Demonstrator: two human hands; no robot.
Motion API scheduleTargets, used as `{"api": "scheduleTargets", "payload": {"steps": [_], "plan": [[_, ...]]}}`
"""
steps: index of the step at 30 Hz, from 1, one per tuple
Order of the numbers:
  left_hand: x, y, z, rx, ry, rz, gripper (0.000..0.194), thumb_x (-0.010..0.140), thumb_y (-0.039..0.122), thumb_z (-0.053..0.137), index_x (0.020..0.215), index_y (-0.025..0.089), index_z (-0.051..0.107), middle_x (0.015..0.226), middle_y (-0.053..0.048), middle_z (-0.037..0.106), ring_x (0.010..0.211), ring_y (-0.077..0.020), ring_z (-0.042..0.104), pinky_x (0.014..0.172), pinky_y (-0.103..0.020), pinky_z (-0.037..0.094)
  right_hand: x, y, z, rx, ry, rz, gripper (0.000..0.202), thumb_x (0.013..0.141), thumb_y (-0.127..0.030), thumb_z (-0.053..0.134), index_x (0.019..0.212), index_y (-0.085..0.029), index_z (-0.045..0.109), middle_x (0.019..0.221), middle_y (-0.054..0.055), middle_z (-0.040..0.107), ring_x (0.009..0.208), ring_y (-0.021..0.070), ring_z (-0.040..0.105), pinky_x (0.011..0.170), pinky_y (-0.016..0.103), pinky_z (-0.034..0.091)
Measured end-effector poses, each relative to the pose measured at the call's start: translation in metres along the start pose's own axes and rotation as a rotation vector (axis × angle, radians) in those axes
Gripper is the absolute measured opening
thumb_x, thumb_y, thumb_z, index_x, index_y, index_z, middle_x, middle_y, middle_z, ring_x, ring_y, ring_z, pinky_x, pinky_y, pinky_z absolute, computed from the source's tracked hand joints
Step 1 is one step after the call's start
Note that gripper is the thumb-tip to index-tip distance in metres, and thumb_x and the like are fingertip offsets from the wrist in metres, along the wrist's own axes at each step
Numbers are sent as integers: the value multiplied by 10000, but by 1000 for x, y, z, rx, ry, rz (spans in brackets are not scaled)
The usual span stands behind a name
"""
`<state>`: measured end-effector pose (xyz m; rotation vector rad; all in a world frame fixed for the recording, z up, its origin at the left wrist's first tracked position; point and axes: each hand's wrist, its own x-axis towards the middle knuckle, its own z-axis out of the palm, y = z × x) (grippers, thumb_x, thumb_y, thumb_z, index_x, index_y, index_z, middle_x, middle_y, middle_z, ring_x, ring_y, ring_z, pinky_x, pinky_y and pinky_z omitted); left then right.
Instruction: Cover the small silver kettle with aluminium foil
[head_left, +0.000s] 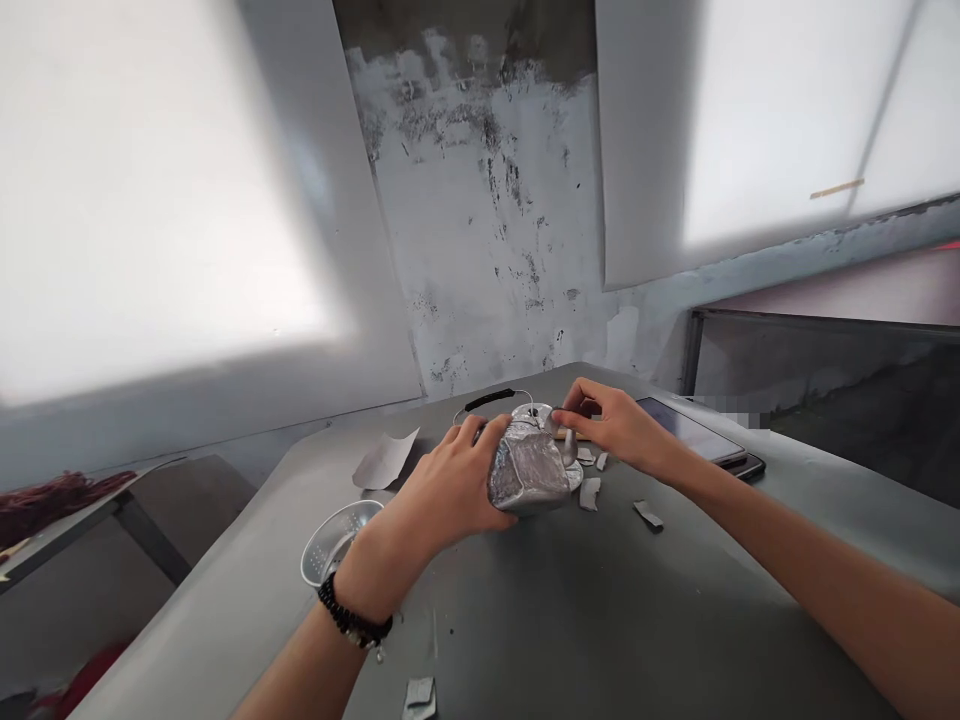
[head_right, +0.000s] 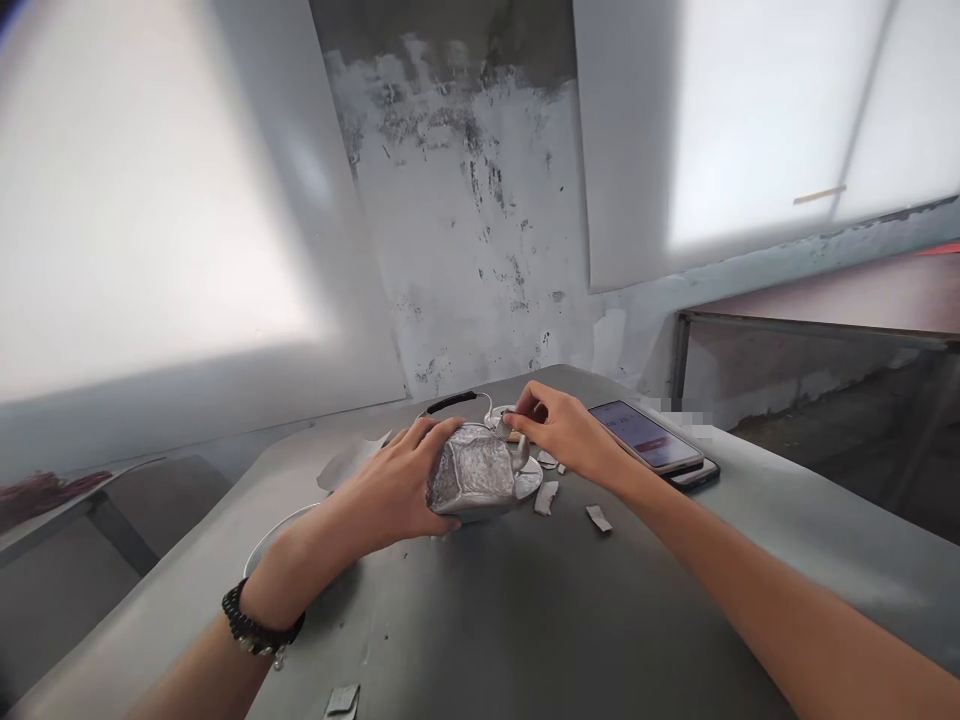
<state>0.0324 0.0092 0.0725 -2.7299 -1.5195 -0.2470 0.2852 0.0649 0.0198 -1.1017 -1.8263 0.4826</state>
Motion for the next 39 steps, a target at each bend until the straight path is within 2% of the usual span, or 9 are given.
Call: {"api": "scheduleTargets", "payload": {"steps": [4, 6, 9, 15, 17, 21, 27, 31, 39], "plan": [[0, 4, 1, 2, 20, -7, 1003, 716, 346, 854, 1569, 309, 327, 1504, -131, 504, 1308, -417, 588, 1009, -567, 569, -6, -13, -2, 196, -1, -36, 446, 898, -666, 720, 886, -233, 616, 850, 9, 660, 718, 172, 597, 588, 294, 470], [-1, 6, 2, -4, 28, -11, 997, 719, 348, 855, 1566, 315, 329, 1506, -130, 501, 1314, -418, 584, 1010, -569, 567, -12, -24, 2, 282, -43, -53, 444, 888, -661, 744, 899, -232, 630, 815, -3, 637, 660, 151, 553, 548, 280, 445], [-1, 7, 2, -23, 13, -26, 1017, 706, 335, 864, 1569, 304, 326, 1516, -130, 495, 1324, -422, 574, 1007, -565, 568, -21, -35, 13, 287, -48, -85, 402, 914, -622, 738, 887, -235, 631, 791, -14, 598, 662, 147, 532, 558, 275, 454], [-3, 14, 2, -8, 6, -35, 1029, 705, 289, 866, 1575, 291, 316, 1544, -133, 478, 1378, -422, 534, 1034, -550, 560, -28, -34, 30, 147, 180, -171, 274, 991, -513, 684, 908, -259, 625, 890, 7, 590, 776, 173, 569, 636, 292, 501], [-4, 15, 3, -1, 6, -32, 1035, 700, 273, 867, 1571, 302, 309, 1546, -133, 482, 1386, -416, 529, 1012, -538, 573, -29, -31, 33, 69, 213, -209, 238, 1010, -481, 664, 930, -263, 609, 913, 10, 591, 769, 171, 568, 636, 299, 501], [-4, 16, 6, 18, 21, -20, 1048, 680, 257, 874, 1552, 333, 298, 1552, -118, 485, 1382, -413, 541, 988, -536, 588, -29, -27, 35, -59, 179, -241, 225, 1024, -475, 638, 958, -266, 587, 915, 13, 591, 742, 177, 563, 645, 322, 509], [-5, 18, 6, 48, 28, -6, 1040, 683, 233, 865, 1550, 314, 296, 1541, -125, 494, 1414, -414, 516, 1002, -536, 582, -25, -29, 29, 0, 87, -205, 263, 1005, -519, 658, 963, -271, 583, 985, 30, 579, 797, 192, 575, 638, 314, 534], [-4, 18, 6, 34, 9, -20, 1050, 681, 252, 864, 1567, 300, 303, 1566, -131, 477, 1411, -411, 517, 1018, -537, 573, -25, -31, 25, -33, 23, -168, 301, 1012, -532, 646, 912, -259, 570, 1031, 36, 580, 756, 175, 567, 647, 330, 530], [-4, 13, 5, 6, 19, -44, 1025, 687, 262, 844, 1567, 302, 321, 1540, -126, 493, 1387, -410, 534, 1018, -548, 570, -24, -24, 31, -109, 73, -198, 313, 1022, -513, 619, 869, -249, 548, 1075, 50, 601, 725, 166, 567, 627, 330, 507]]}}
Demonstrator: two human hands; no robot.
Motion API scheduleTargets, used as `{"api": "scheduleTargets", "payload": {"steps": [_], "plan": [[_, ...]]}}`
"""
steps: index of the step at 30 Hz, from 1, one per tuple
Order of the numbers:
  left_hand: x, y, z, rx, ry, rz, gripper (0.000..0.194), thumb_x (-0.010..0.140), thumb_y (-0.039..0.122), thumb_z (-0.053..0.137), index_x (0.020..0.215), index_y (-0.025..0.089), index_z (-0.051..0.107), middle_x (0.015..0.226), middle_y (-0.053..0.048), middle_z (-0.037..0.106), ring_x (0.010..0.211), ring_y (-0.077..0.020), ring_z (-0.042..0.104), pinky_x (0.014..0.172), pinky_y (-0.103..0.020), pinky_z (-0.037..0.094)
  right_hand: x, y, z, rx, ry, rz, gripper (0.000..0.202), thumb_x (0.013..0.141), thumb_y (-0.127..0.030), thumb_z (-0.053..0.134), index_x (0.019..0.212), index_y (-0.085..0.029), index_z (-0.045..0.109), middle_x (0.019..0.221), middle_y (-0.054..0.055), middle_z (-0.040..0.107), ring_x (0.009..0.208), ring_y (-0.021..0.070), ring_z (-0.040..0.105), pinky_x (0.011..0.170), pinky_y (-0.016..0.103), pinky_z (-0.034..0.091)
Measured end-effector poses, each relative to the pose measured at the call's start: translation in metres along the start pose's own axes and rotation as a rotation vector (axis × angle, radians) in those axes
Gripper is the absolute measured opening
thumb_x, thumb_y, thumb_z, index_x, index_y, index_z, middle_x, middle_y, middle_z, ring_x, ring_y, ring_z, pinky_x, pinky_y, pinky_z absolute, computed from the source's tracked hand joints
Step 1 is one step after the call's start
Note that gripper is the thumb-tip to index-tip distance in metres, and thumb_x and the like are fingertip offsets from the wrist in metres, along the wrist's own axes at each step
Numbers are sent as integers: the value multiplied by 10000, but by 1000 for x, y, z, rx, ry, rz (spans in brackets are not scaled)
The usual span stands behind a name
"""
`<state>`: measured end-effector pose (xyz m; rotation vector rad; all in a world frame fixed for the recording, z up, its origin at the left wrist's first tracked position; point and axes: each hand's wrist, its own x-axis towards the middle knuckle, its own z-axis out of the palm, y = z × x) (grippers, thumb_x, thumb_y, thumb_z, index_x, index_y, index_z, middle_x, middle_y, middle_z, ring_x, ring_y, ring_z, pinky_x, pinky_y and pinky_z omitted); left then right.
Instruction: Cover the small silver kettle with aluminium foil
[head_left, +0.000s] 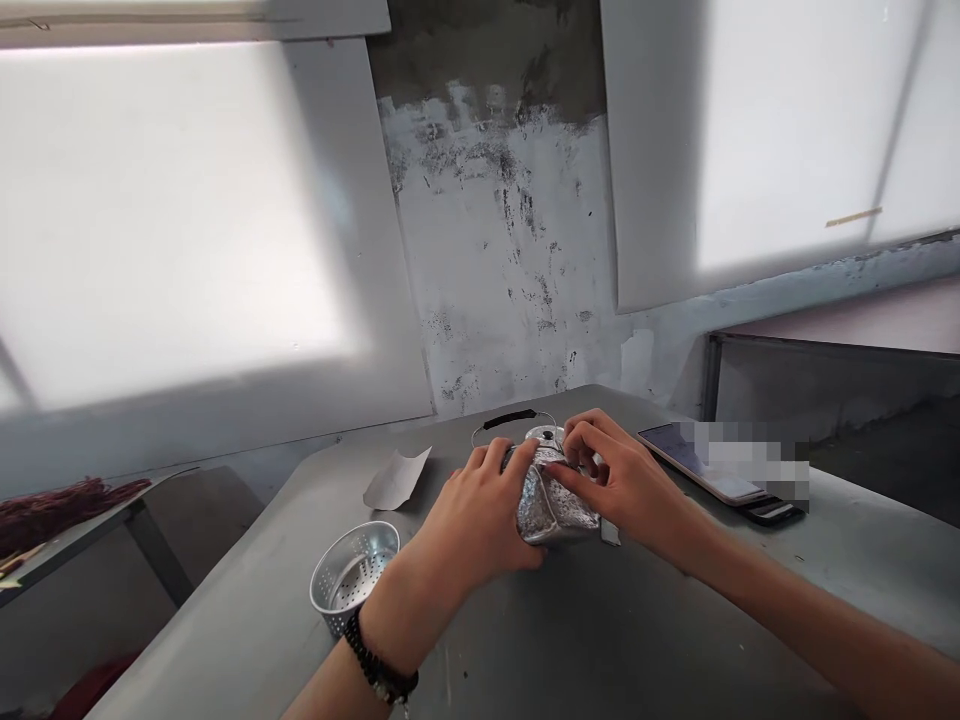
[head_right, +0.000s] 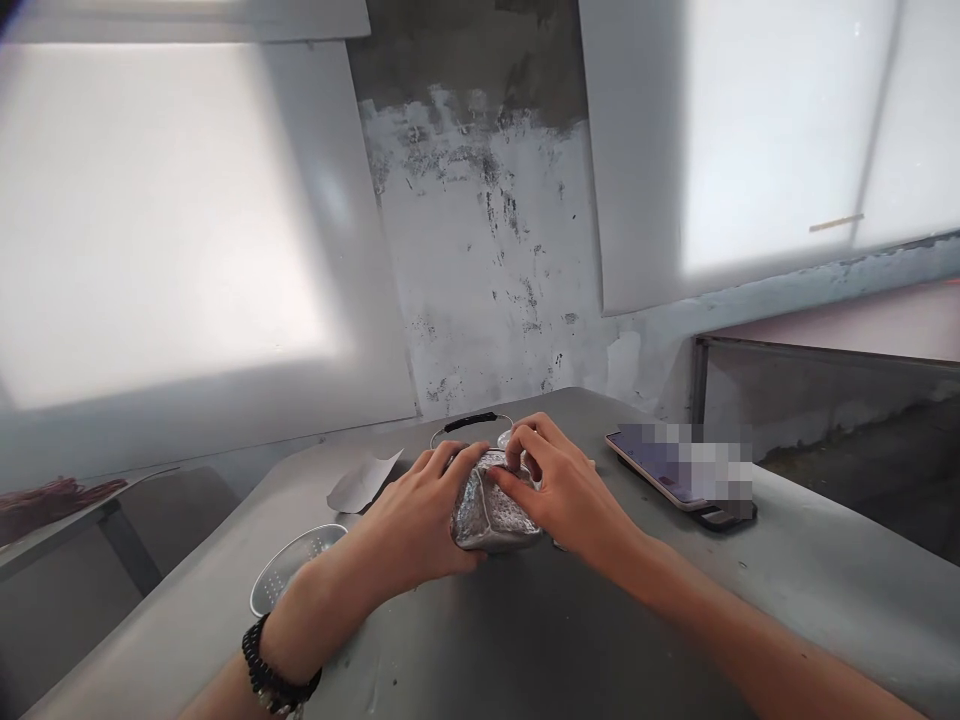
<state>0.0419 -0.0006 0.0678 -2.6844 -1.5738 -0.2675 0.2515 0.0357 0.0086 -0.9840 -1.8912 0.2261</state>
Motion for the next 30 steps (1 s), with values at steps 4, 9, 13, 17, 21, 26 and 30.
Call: {"api": "scheduleTargets", "payload": {"steps": [4, 9, 13, 17, 21, 26, 30], "plan": [[1, 1, 0, 12, -12, -6, 1039, 700, 285, 852, 1584, 291, 307, 1548, -124, 487, 1385, -400, 531, 1021, -543, 571, -1, -2, 1, -22, -46, 12, 299, 1017, -523, 626, 895, -251, 598, 1085, 44, 611, 729, 167, 581, 699, 357, 517], [1, 4, -1, 29, -18, -14, 1059, 701, 290, 879, 1592, 279, 305, 1551, -113, 490, 1392, -386, 528, 1001, -513, 583, -2, -9, -4, 106, 2, 68, 344, 1003, -562, 646, 872, -247, 600, 1072, 32, 560, 708, 147, 534, 630, 319, 504], [0, 5, 0, 35, -3, -3, 1033, 717, 298, 874, 1586, 272, 318, 1528, -111, 504, 1373, -371, 542, 998, -491, 585, -2, -11, -5, 195, -6, 74, 314, 976, -549, 690, 878, -255, 642, 1084, 39, 546, 721, 153, 521, 619, 314, 512], [1, 4, 2, 38, -1, -6, 1063, 701, 304, 881, 1592, 282, 302, 1552, -110, 492, 1388, -376, 528, 1002, -508, 583, -1, -10, -5, 212, 1, 84, 329, 962, -570, 699, 884, -254, 656, 1093, 48, 545, 704, 151, 520, 599, 317, 516], [3, 2, 3, 33, -9, -6, 1047, 709, 299, 861, 1595, 291, 305, 1546, -111, 492, 1378, -379, 536, 1012, -513, 575, -1, -7, -4, 104, 17, 82, 343, 979, -569, 676, 876, -243, 654, 1095, 56, 577, 693, 149, 538, 602, 324, 515], [2, 3, 2, 34, 3, 2, 1034, 724, 319, 855, 1599, 272, 305, 1533, -122, 495, 1360, -377, 547, 1006, -505, 575, -1, -9, -4, 103, 71, 51, 352, 987, -582, 661, 888, -245, 657, 1091, 59, 589, 705, 157, 550, 605, 321, 530], [2, 5, 3, 53, 7, 16, 1029, 722, 295, 845, 1597, 273, 304, 1522, -121, 505, 1360, -382, 549, 989, -502, 583, -2, -11, -5, 20, 98, -3, 348, 1005, -566, 644, 862, -249, 634, 1055, 50, 610, 686, 159, 558, 602, 329, 506]]}}
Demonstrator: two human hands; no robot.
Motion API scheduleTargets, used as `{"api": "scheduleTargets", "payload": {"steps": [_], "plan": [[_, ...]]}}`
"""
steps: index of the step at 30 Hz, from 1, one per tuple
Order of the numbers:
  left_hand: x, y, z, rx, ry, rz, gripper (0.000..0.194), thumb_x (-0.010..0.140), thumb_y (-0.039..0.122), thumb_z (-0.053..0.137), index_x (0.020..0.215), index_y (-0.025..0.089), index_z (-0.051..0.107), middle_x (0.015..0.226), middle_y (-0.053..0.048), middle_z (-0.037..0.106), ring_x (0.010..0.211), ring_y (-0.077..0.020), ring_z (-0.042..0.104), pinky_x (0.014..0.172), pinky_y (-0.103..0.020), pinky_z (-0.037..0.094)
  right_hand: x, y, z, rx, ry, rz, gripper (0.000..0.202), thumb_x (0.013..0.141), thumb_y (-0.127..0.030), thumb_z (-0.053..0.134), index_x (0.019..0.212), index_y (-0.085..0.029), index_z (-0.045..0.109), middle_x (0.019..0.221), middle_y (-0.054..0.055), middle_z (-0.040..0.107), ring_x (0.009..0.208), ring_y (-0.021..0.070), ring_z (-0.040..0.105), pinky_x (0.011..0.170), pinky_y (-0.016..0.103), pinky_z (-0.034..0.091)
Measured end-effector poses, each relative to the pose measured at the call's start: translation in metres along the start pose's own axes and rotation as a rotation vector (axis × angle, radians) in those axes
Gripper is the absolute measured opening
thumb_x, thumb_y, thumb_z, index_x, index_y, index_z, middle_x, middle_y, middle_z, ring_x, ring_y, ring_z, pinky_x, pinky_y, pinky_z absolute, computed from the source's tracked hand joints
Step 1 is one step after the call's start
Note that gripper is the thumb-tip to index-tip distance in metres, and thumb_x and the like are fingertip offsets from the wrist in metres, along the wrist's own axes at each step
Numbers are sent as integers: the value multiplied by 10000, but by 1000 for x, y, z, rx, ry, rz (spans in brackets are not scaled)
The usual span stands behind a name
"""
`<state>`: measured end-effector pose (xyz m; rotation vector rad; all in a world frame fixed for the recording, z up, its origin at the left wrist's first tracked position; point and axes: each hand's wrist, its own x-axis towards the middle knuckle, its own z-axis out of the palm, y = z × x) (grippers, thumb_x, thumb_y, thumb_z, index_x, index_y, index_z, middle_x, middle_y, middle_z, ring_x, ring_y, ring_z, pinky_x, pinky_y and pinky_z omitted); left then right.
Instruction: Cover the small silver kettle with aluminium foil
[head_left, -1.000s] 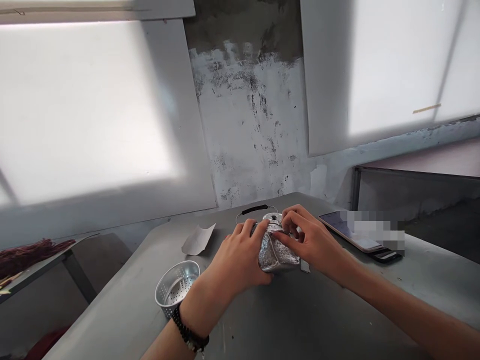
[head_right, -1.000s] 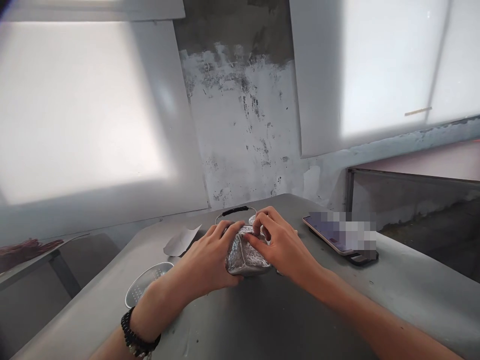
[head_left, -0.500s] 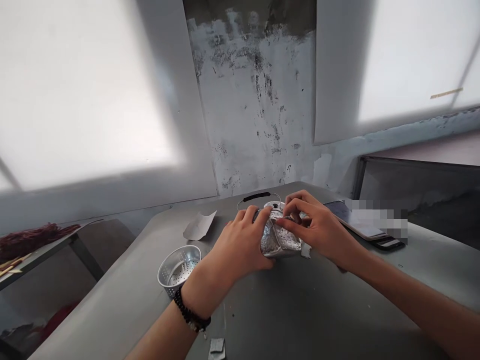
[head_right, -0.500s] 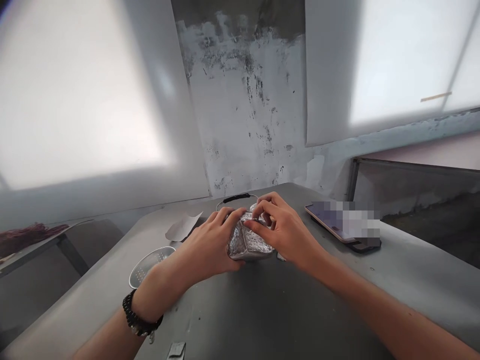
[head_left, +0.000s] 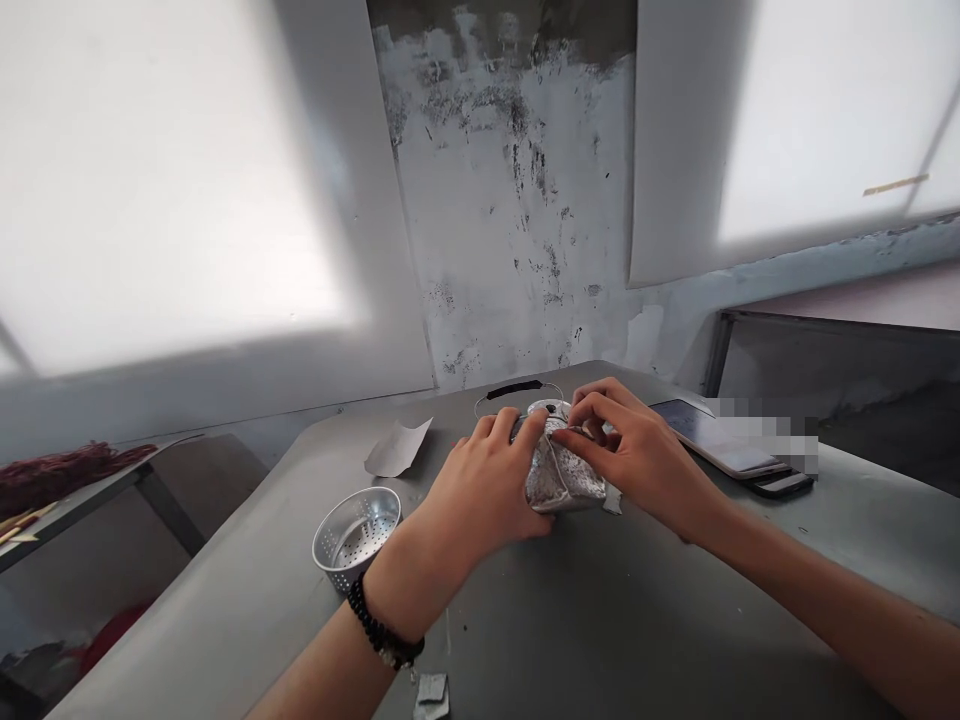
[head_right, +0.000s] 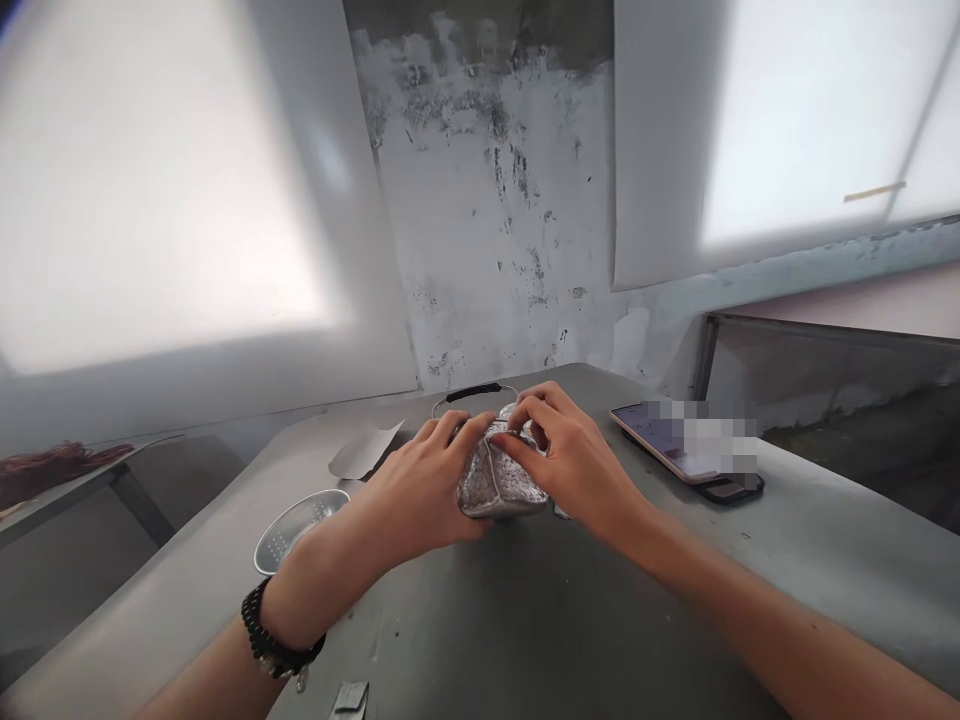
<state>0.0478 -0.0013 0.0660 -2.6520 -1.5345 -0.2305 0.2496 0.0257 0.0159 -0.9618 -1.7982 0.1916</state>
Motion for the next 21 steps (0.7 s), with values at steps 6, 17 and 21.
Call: {"api": "scheduleTargets", "payload": {"steps": [6, 17, 21], "plan": [[0, 1, 2, 15, 10, 13, 1045, 726, 307, 852, 1603, 281, 283, 1530, -116, 504, 1373, -380, 541, 986, -504, 586, 0, 3, 1, 14, 15, -65, 254, 1034, -474, 629, 904, -258, 598, 1080, 50, 610, 695, 161, 552, 604, 325, 494], [2, -5, 2, -19, 10, -13, 1020, 736, 338, 859, 1596, 297, 313, 1548, -111, 494, 1352, -404, 562, 1009, -524, 574, 0, 9, 1, -46, -13, -150, 195, 1054, -391, 614, 925, -252, 571, 1115, 44, 616, 708, 142, 548, 630, 311, 472], [3, -7, 1, -45, 13, -37, 1037, 731, 371, 861, 1602, 304, 303, 1543, -113, 500, 1352, -403, 563, 1023, -536, 569, 1, 10, -1, -135, 10, -108, 203, 1057, -395, 591, 918, -251, 555, 1114, 51, 638, 683, 145, 541, 636, 324, 462]]}}
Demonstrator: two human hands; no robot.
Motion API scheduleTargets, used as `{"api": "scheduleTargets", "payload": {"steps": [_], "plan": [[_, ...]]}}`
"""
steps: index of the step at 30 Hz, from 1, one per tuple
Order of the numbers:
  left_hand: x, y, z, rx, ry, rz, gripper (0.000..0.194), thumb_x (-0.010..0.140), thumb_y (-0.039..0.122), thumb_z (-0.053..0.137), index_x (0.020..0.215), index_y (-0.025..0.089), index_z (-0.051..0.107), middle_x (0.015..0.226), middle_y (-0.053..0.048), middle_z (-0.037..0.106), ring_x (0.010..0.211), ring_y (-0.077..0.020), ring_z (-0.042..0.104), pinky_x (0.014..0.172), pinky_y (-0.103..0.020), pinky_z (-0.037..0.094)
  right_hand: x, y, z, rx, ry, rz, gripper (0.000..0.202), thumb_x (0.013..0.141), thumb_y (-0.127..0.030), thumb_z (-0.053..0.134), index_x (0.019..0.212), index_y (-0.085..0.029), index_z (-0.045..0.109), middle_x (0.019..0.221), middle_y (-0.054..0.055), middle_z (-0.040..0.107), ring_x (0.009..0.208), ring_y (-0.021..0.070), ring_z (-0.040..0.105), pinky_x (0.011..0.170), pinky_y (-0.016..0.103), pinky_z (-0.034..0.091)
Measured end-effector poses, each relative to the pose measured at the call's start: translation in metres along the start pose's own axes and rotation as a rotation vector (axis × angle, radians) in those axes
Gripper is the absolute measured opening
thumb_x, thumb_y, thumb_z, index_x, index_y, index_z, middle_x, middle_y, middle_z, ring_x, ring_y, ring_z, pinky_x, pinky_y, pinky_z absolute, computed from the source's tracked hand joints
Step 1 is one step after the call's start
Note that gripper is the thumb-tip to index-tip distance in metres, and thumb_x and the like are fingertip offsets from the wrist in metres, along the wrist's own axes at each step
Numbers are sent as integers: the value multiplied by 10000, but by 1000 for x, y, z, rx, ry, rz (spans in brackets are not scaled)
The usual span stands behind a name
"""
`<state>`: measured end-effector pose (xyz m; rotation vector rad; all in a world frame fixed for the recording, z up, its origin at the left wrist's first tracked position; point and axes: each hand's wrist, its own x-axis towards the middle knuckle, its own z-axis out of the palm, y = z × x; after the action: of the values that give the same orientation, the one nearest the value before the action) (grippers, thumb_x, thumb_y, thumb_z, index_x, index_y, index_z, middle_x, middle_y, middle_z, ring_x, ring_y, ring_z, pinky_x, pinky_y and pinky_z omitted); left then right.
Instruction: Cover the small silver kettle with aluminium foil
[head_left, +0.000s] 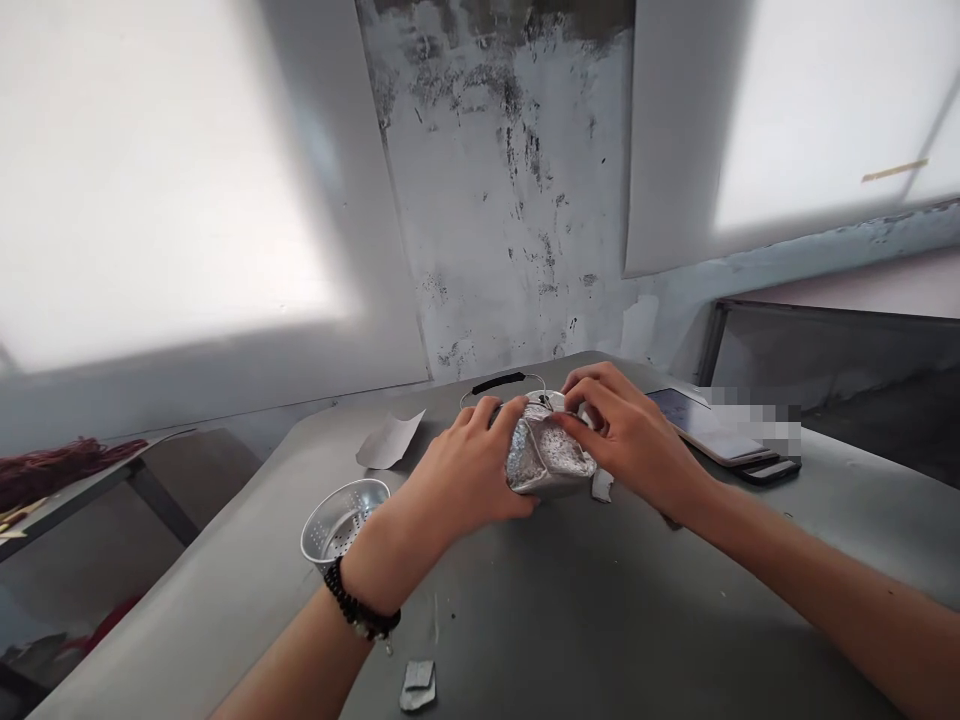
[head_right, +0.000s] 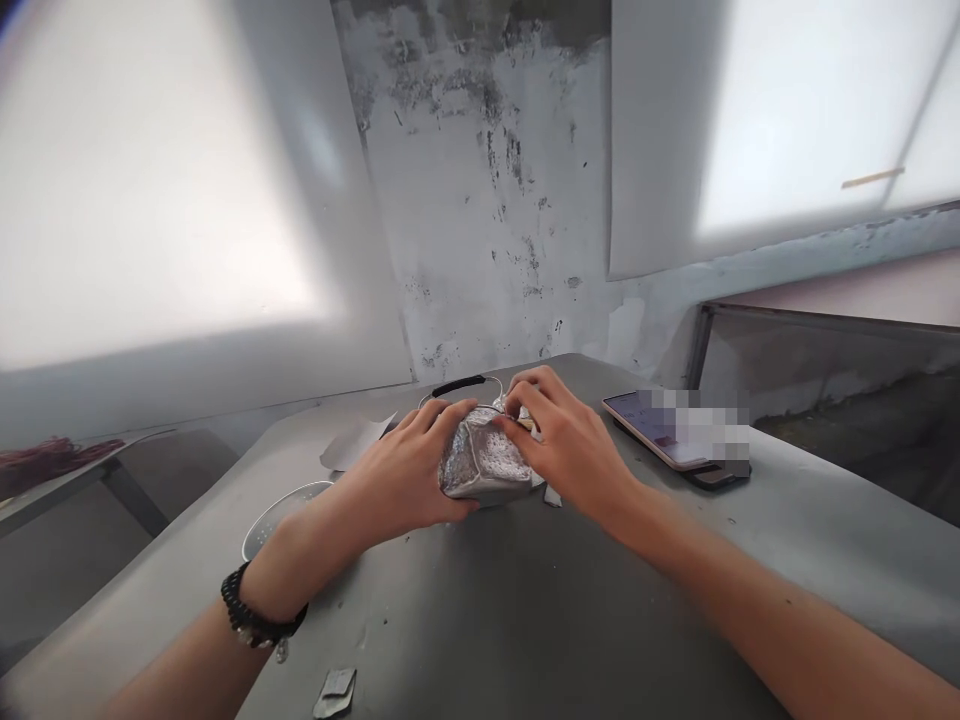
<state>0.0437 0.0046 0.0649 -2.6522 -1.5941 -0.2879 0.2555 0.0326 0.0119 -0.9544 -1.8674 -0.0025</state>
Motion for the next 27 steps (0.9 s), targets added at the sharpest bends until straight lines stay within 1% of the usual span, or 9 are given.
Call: {"api": "scheduleTargets", "payload": {"steps": [3, 8, 12, 15, 17, 20, 22, 25, 27], "plan": [[0, -1, 1, -11, 8, 9, 1030, 736, 384, 856, 1602, 310, 304, 1546, -112, 497, 1356, -405, 561, 1037, -544, 561, 1, -2, -3, 41, 48, -26, 215, 1051, -413, 602, 912, -254, 558, 1133, 53, 636, 683, 143, 539, 631, 317, 463], [0, -1, 3, -1, 20, 21, 1004, 733, 367, 843, 1589, 328, 319, 1536, -114, 501, 1351, -416, 564, 1011, -553, 565, 2, -1, -2, 10, -38, -6, 239, 1063, -452, 575, 927, -256, 584, 1145, 64, 647, 691, 153, 564, 650, 335, 475], [0, -1, 2, -9, 28, 16, 1004, 737, 388, 851, 1590, 323, 325, 1535, -122, 504, 1343, -419, 570, 1014, -550, 564, 2, -1, -4, 39, 53, -13, 237, 1055, -441, 591, 911, -253, 576, 1166, 70, 640, 699, 152, 555, 649, 334, 470], [0, -1, 2, 9, 12, 21, 1002, 749, 380, 840, 1600, 309, 314, 1547, -116, 493, 1352, -417, 561, 999, -543, 572, 2, -1, -4, 60, -5, -70, 212, 1056, -421, 600, 928, -252, 593, 1191, 65, 629, 675, 136, 542, 650, 333, 469], [0, -1, 2, 13, 8, 16, 1012, 744, 380, 841, 1602, 304, 310, 1550, -111, 490, 1354, -416, 559, 1000, -541, 572, 2, 2, -4, 25, -51, -38, 223, 1056, -430, 599, 927, -248, 602, 1189, 64, 633, 665, 134, 544, 643, 338, 464], [0, -1, 2, 3, 5, 0, 1029, 745, 395, 851, 1609, 295, 301, 1551, -115, 491, 1354, -409, 560, 1013, -545, 569, 4, 4, -7, -19, 10, 25, 254, 1048, -451, 604, 901, -244, 612, 1212, 73, 636, 665, 137, 541, 636, 340, 462], [0, 0, 2, 4, 4, 3, 1029, 750, 395, 854, 1611, 291, 300, 1552, -117, 491, 1352, -407, 559, 1017, -546, 567, 4, 3, -7, -3, 49, -1, 250, 1044, -452, 610, 903, -246, 622, 1246, 80, 631, 670, 136, 541, 652, 341, 474], [0, 1, 1, 12, 14, 10, 1011, 749, 377, 851, 1601, 304, 312, 1550, -112, 493, 1343, -406, 566, 1012, -537, 567, 3, 1, -6, 42, -25, -47, 232, 1044, -448, 608, 920, -253, 624, 1238, 75, 640, 675, 138, 560, 651, 337, 485], [0, 1, 1, 4, 13, 4, 1008, 743, 375, 851, 1595, 299, 320, 1548, -112, 497, 1342, -405, 567, 1013, -536, 568, 4, 3, -5, 21, -60, -18, 229, 1040, -446, 609, 914, -255, 617, 1204, 65, 650, 654, 137, 552, 639, 339, 482]]}}
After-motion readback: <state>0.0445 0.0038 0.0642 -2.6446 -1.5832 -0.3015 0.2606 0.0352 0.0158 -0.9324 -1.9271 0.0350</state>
